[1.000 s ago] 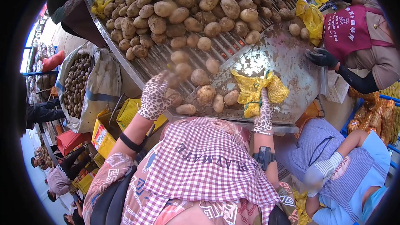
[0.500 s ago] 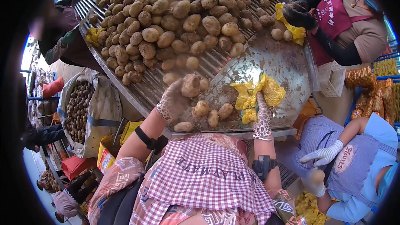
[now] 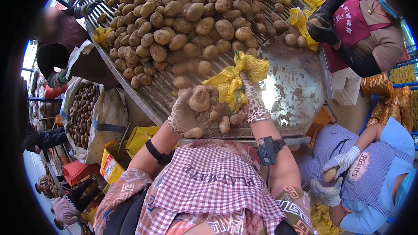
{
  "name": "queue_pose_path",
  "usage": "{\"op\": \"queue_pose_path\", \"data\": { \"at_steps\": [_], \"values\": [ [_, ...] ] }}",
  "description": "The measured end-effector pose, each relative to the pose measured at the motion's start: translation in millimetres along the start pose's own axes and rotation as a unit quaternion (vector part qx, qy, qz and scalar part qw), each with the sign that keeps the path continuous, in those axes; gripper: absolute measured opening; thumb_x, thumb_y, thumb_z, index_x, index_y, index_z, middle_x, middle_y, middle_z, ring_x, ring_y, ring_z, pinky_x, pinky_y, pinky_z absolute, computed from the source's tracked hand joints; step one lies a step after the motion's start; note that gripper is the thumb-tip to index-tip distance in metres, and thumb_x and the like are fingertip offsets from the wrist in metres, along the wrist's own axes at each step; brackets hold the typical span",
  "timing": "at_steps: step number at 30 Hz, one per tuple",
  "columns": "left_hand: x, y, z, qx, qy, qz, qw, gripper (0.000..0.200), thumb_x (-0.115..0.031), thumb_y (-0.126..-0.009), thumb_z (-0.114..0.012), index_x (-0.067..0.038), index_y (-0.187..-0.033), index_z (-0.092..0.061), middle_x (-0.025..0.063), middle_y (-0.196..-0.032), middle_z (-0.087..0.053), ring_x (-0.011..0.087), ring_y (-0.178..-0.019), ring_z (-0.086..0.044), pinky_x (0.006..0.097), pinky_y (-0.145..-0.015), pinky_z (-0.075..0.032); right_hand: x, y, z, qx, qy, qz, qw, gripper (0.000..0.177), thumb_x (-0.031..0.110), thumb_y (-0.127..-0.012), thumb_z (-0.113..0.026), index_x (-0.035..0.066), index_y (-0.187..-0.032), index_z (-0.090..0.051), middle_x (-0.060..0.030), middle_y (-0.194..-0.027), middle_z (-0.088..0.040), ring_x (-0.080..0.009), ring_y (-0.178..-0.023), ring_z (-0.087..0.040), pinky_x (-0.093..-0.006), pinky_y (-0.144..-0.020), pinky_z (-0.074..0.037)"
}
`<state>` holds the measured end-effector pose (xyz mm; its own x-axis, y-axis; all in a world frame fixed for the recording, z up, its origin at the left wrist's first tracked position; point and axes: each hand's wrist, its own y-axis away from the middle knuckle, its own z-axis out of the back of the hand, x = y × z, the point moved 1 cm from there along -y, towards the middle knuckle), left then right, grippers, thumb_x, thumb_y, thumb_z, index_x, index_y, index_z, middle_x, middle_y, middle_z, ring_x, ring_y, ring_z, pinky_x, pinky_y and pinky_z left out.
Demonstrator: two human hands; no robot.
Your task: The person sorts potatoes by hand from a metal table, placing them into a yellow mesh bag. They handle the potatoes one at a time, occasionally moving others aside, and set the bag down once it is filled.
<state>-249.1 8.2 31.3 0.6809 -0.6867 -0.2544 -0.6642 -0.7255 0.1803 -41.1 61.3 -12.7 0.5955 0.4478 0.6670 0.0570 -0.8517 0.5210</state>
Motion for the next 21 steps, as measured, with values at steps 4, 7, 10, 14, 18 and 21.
{"op": "queue_pose_path", "data": {
  "at_steps": [4, 7, 10, 14, 18, 21],
  "values": [
    [3.7, -2.6, -16.4, -0.115, 0.004, -0.024, 0.993, 0.055, -0.049, -0.089, -0.05, -0.007, -0.124, -0.049, 0.0141, -0.099, -0.063, 0.0207, -0.08, -0.062, 0.0296, -0.063, -0.049, 5.8, 17.7, 0.7, 0.0, -0.093, 0.007, 0.996, 0.056, 0.037, -0.085, -0.066, 0.007, -0.128, -0.047, -0.0097, -0.116, -0.058, -0.0225, -0.102, -0.059, -0.0368, -0.084, -0.054],
    [3.1, -6.5, -9.0, -0.151, 0.073, 0.033, 0.985, 0.053, -0.049, -0.09, -0.048, -0.008, -0.124, -0.049, 0.014, -0.106, -0.06, 0.0242, -0.083, -0.062, 0.0329, -0.069, -0.052, 16.8, 38.0, -7.8, 0.014, -0.106, 0.041, 0.993, 0.049, 0.032, -0.087, -0.064, 0.008, -0.127, -0.049, -0.0086, -0.117, -0.058, -0.0232, -0.103, -0.058, -0.0391, -0.088, -0.051],
    [-7.4, -0.8, -5.0, -0.122, -0.018, 0.014, 0.992, 0.05, -0.04, -0.096, -0.043, -0.013, -0.137, -0.038, 0.0084, -0.131, -0.046, 0.0252, -0.109, -0.054, 0.0412, -0.085, -0.051, 9.6, 37.8, 11.5, -0.113, -0.04, -0.016, 0.993, 0.047, 0.032, -0.088, -0.064, 0.008, -0.125, -0.05, -0.0075, -0.114, -0.059, -0.0222, -0.1, -0.059, -0.0376, -0.084, -0.052],
    [-23.5, 34.7, 12.1, -0.089, -0.053, -0.077, 0.992, 0.054, -0.043, -0.092, -0.051, -0.021, -0.139, -0.035, 0.0002, -0.132, -0.045, 0.0216, -0.119, -0.047, 0.0434, -0.089, -0.049, -18.0, 19.6, 40.1, 0.03, -0.142, -0.105, 0.984, 0.049, 0.042, -0.089, -0.057, 0.008, -0.124, -0.051, -0.0099, -0.115, -0.06, -0.0269, -0.1, -0.06, -0.0433, -0.08, -0.053],
    [-26.1, 85.2, 46.8, -0.23, -0.192, -0.283, 0.911, 0.047, -0.021, -0.084, -0.068, -0.01, -0.124, -0.045, 0.0047, -0.113, -0.055, 0.0166, -0.105, -0.054, 0.0308, -0.089, -0.045, -31.4, 19.2, 9.1, 0.041, -0.06, -0.158, 0.985, 0.049, 0.042, -0.089, -0.057, 0.008, -0.123, -0.051, -0.0099, -0.115, -0.06, -0.027, -0.1, -0.059, -0.0434, -0.081, -0.053],
    [-10.5, 138.5, 75.9, -0.215, -0.078, -0.273, 0.935, 0.047, -0.027, -0.082, -0.069, -0.01, -0.119, -0.047, 0.0057, -0.101, -0.06, 0.0176, -0.091, -0.061, 0.0298, -0.066, -0.051, -40.0, 15.5, -7.1, 0.027, -0.009, -0.174, 0.984, 0.049, 0.042, -0.089, -0.057, 0.008, -0.123, -0.051, -0.0099, -0.114, -0.06, -0.027, -0.1, -0.059, -0.0435, -0.081, -0.053]
  ]
}}
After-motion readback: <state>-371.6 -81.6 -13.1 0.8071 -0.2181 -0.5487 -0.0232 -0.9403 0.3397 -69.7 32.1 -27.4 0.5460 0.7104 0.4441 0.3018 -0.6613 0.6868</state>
